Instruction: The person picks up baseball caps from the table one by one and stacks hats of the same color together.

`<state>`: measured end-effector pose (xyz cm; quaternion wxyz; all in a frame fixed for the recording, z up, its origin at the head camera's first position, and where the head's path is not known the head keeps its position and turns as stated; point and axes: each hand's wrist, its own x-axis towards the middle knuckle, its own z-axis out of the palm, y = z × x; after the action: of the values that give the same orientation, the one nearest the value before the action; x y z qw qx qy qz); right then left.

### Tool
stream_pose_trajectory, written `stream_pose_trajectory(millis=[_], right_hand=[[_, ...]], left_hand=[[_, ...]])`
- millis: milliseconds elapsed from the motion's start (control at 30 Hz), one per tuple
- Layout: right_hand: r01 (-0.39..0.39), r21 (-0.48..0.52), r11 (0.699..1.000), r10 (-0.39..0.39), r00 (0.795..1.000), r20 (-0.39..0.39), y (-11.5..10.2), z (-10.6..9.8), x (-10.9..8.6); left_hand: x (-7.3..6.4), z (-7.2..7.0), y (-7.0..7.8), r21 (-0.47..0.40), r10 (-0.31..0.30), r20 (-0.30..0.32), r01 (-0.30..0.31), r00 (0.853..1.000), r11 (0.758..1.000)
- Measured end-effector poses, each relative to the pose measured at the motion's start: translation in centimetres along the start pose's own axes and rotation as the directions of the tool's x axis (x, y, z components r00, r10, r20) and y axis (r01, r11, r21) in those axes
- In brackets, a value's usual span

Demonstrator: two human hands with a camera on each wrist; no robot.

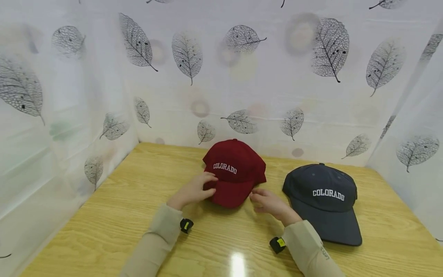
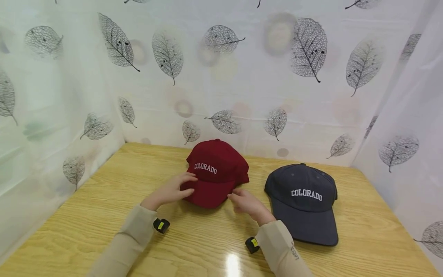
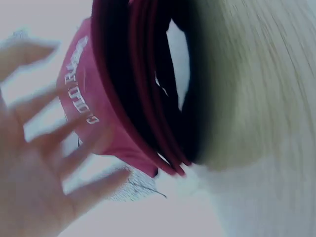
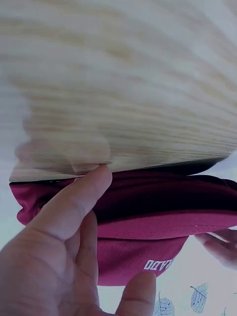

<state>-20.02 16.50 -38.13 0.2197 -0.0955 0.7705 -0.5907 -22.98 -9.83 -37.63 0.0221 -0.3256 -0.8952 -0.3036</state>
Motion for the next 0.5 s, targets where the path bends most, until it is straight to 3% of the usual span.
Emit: stream_pose_trajectory(millis=[33, 100, 167, 233, 333, 500], right_hand=[[-0.002, 0.0, 1.0, 0.002, 1.0, -0.001, 0.0, 0.0, 0.0], [-0.007, -0.002, 1.0, 0.007, 1.0, -0.008, 0.1, 0.0, 0.1], [-0.012, 0.001, 1.0, 0.012, 1.0, -0.019, 0.1, 0.0, 0.1], [-0.017, 0.0, 1.0, 0.017, 1.0, -0.026, 0.2, 0.0, 0.2], [-0.012, 0.013, 1.0, 0.012, 1.0, -0.023, 0.3, 0.0, 0.3], [0.0, 0.022, 1.0, 0.0, 1.0, -0.014, 0.4, 0.0, 0.3]], left_hand=[[0.0, -0.1, -0.3, -0.041, -0.073, -0.045, 0.071, 0.996, 0.997], [0.0, -0.3, -0.9, -0.091, -0.22, -0.097, 0.211, 0.971, 0.973], [0.0, -0.4, -1.4, -0.135, -0.336, -0.093, 0.323, 0.937, 0.937], [-0.1, -0.3, -1.8, -0.166, -0.415, -0.059, 0.401, 0.908, 0.901], [-0.1, -0.3, -2.1, -0.224, -0.461, -0.016, 0.447, 0.887, 0.866], [0.0, 0.0, -2.2, -0.311, -0.474, 0.01, 0.453, 0.881, 0.835]])
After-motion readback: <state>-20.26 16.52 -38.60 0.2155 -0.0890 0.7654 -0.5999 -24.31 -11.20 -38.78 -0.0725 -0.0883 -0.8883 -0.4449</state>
